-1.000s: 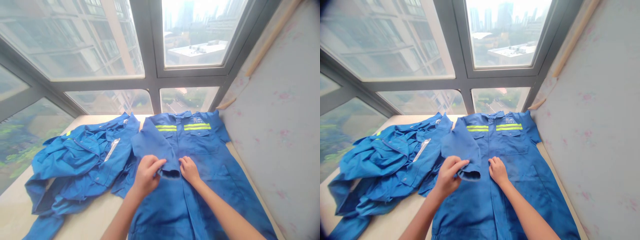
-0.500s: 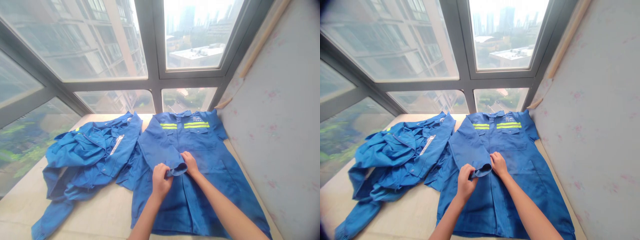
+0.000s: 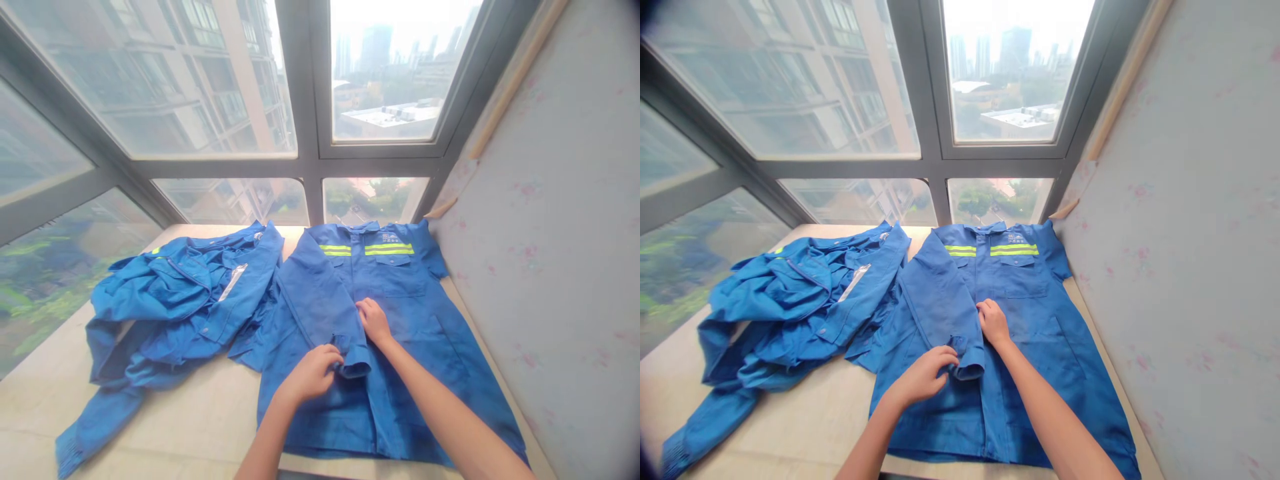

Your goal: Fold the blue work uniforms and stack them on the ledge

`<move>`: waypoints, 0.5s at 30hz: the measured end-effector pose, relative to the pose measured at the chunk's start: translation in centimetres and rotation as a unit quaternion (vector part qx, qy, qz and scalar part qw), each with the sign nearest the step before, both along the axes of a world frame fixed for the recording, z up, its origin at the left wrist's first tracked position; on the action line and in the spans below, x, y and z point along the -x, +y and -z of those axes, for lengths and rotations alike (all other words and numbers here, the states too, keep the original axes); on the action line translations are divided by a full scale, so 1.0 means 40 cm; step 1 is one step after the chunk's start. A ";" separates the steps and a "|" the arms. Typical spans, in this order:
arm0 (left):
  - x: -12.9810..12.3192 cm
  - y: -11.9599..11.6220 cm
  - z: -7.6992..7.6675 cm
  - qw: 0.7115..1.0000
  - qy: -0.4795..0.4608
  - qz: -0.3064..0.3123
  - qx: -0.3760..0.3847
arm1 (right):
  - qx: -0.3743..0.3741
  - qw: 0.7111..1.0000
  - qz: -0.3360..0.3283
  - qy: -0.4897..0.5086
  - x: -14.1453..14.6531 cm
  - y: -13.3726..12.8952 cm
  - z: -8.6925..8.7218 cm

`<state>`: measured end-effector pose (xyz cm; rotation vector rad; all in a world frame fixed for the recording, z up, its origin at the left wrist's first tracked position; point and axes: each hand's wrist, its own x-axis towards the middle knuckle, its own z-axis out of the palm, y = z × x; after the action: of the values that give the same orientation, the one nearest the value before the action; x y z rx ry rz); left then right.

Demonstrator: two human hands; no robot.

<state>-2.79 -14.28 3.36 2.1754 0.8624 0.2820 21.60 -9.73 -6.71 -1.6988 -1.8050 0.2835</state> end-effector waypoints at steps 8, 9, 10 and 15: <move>0.125 0.214 0.060 0.899 0.012 -0.436 -0.053 | -0.013 1.000 -0.014 -0.017 0.003 -0.002 0.011; 0.129 0.245 0.066 0.886 0.015 -0.462 -0.040 | -0.014 1.000 -0.015 -0.020 0.003 -0.001 0.011; 0.130 0.272 0.072 0.879 0.015 -0.477 -0.023 | -0.014 1.000 -0.016 -0.022 0.003 -0.001 0.010; 0.117 0.348 0.117 0.862 0.007 -0.507 0.029 | -0.017 0.999 -0.016 -0.022 0.004 -0.001 0.008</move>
<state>-7.47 -0.36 -1.34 1.4706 1.9393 0.7272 21.44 -9.76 -7.02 -1.6670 -1.8595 0.2302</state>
